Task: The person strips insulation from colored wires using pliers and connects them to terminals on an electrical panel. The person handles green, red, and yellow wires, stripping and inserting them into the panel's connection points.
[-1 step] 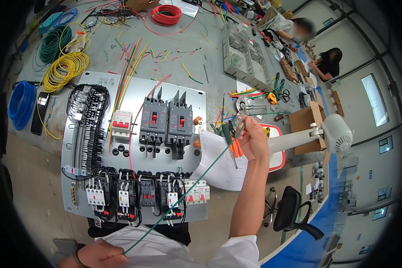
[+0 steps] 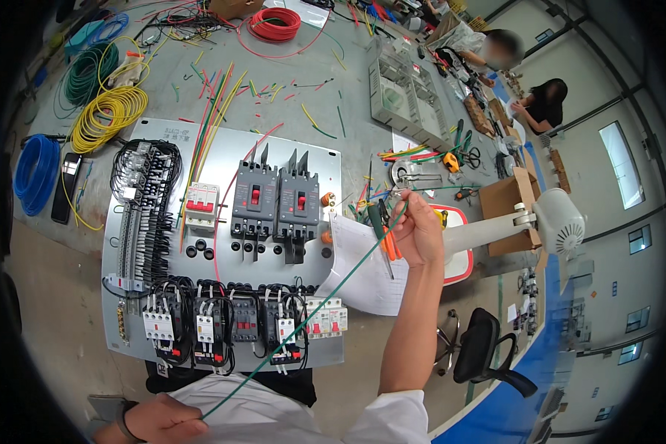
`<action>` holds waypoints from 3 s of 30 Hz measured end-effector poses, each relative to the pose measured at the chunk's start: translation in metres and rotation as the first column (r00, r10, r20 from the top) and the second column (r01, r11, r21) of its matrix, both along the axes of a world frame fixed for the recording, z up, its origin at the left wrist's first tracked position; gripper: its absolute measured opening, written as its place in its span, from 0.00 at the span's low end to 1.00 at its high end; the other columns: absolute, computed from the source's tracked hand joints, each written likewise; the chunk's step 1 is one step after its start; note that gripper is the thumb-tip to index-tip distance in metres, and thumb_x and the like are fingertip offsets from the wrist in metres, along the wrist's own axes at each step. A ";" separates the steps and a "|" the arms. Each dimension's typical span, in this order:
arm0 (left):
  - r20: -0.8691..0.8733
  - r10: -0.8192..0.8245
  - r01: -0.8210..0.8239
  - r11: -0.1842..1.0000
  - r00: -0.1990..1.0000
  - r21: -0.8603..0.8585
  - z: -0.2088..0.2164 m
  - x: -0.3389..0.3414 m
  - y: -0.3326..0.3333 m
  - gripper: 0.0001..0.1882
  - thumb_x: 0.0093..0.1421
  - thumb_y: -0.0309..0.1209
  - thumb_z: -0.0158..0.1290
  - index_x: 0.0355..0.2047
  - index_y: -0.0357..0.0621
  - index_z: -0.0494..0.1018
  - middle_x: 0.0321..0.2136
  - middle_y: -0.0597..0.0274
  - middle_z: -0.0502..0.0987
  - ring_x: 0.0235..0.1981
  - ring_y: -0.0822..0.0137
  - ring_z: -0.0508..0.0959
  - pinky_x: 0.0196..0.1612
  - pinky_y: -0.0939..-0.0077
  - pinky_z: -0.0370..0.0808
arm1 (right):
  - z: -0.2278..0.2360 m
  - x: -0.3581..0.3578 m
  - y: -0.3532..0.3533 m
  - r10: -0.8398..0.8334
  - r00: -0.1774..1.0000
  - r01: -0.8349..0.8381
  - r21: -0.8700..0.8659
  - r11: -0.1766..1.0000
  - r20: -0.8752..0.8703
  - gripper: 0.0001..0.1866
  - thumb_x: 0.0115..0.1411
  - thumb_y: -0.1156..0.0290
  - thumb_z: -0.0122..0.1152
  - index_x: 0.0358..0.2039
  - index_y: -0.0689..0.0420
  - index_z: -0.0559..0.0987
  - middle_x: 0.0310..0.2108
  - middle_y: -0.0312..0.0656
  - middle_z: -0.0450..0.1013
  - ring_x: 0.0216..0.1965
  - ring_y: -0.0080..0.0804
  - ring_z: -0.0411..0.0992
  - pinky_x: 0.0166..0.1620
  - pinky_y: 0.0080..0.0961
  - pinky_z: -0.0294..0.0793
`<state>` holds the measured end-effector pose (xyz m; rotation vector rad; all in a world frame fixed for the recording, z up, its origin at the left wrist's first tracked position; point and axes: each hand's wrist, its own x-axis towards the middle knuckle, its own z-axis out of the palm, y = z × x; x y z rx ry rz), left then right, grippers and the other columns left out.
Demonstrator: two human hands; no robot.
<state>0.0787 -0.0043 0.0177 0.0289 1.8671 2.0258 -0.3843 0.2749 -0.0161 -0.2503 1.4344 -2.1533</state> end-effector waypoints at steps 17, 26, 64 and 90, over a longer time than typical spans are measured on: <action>0.101 -0.067 0.036 0.958 0.993 0.284 -0.011 -0.001 0.001 0.19 0.73 0.34 0.45 0.23 0.41 0.63 0.16 0.58 0.61 0.17 0.61 0.62 0.24 0.66 0.61 | -0.023 0.016 -0.036 -0.232 0.972 0.230 -0.259 0.938 0.024 0.11 0.74 0.64 0.53 0.44 0.60 0.77 0.29 0.32 0.75 0.27 0.17 0.67 0.31 0.15 0.68; 0.182 -0.013 -0.044 0.951 0.983 0.307 -0.015 -0.009 0.003 0.18 0.68 0.30 0.50 0.20 0.42 0.62 0.15 0.58 0.62 0.15 0.60 0.62 0.21 0.64 0.60 | -0.015 0.062 -0.053 -0.135 0.988 0.147 -0.207 0.967 0.072 0.08 0.74 0.66 0.52 0.49 0.54 0.74 0.30 0.31 0.70 0.29 0.18 0.67 0.35 0.18 0.69; -0.779 0.005 -0.615 0.616 0.627 -0.491 -0.024 -0.082 0.001 0.21 0.48 0.34 0.69 0.15 0.50 0.65 0.16 0.69 0.62 0.14 0.70 0.65 0.14 0.74 0.58 | 0.004 0.274 -0.083 0.147 0.988 -0.152 -0.089 0.984 -0.053 0.18 0.60 0.90 0.61 0.46 0.63 0.65 0.38 0.61 0.78 0.38 0.37 0.80 0.42 0.30 0.83; -0.577 0.187 -0.401 0.876 0.795 -0.268 -0.021 -0.084 0.010 0.17 0.53 0.28 0.64 0.16 0.46 0.65 0.14 0.65 0.64 0.13 0.63 0.65 0.16 0.68 0.60 | 0.000 0.277 -0.081 0.408 0.910 -0.394 -0.152 0.906 0.077 0.16 0.64 0.86 0.59 0.49 0.61 0.67 0.43 0.50 0.78 0.46 0.32 0.77 0.50 0.30 0.77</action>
